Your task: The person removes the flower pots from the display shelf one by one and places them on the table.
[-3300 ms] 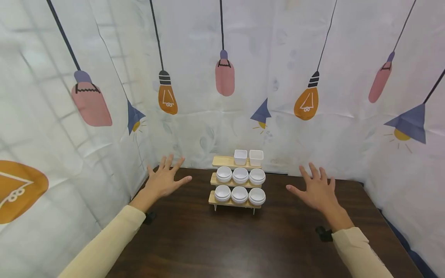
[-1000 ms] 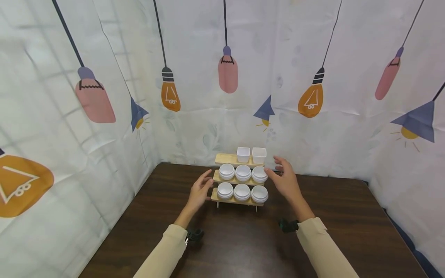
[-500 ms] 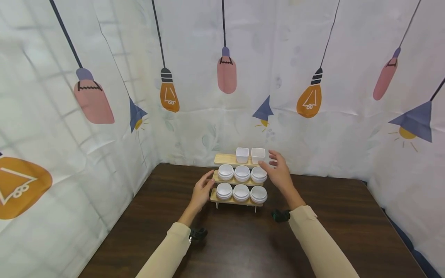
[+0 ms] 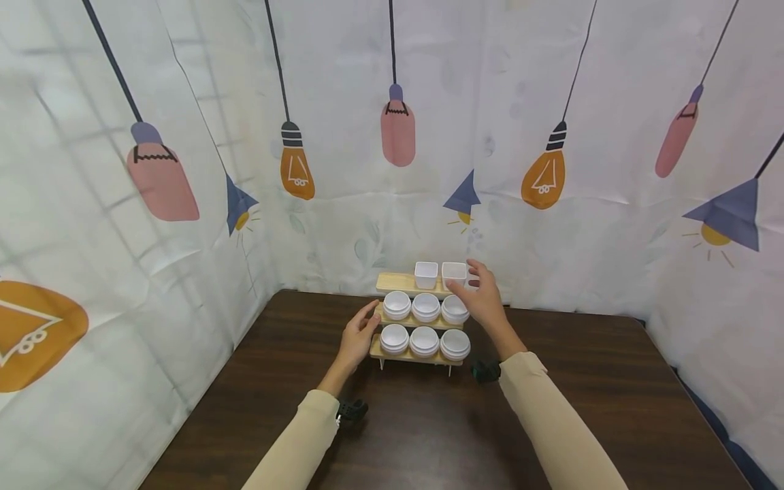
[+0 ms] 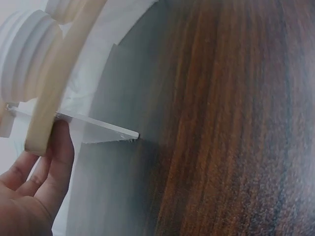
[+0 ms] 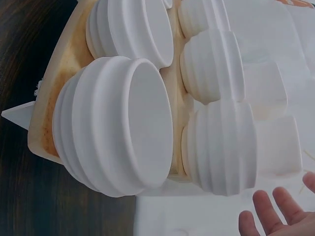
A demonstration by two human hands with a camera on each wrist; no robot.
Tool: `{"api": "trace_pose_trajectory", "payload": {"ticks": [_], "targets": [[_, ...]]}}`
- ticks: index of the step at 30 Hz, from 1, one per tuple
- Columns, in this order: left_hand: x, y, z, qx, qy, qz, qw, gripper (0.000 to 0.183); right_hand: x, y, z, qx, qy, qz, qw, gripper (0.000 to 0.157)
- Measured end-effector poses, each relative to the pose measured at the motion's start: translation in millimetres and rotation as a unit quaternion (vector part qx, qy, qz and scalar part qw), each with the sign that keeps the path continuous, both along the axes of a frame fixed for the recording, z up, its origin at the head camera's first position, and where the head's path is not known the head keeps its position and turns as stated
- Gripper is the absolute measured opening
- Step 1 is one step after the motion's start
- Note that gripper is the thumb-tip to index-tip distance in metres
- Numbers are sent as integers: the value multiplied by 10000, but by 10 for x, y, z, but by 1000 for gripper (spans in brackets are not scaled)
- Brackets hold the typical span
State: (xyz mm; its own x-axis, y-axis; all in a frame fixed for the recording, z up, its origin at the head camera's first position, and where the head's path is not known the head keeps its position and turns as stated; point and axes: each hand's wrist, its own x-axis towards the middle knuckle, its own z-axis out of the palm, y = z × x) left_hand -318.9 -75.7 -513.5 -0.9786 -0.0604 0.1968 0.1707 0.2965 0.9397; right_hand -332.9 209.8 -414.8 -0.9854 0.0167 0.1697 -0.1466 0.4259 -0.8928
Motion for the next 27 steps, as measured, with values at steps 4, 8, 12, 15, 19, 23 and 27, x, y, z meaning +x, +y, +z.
{"api": "trace_pose_trajectory", "payload": {"ticks": [4, 8, 12, 15, 19, 23, 27], "targets": [[-11, -9, -20, -16, -26, -22, 10000, 42, -32, -29, -12, 23, -109, 7, 9999, 86], [-24, -15, -34, 24, -19, -73, 10000, 43, -75, -58, -40, 3, -236, -26, 9997, 87], [-34, -11, -52, 51, -21, -122, 9999, 44, -114, -82, -70, -63, -326, -59, 9994, 89], [-29, -3, -49, 126, -66, -147, 9998, 44, -135, -97, -78, -86, -369, -72, 9993, 91], [-20, 4, -42, 256, -151, -164, 9994, 43, -166, -115, -81, -45, -414, -138, 9990, 93], [-26, 4, -48, 258, -158, -200, 9993, 44, -197, -131, -76, -8, -437, -235, 9988, 94], [-33, 7, -51, 271, -155, -255, 9992, 46, -213, -144, -60, -32, -425, -299, 9986, 94]]}}
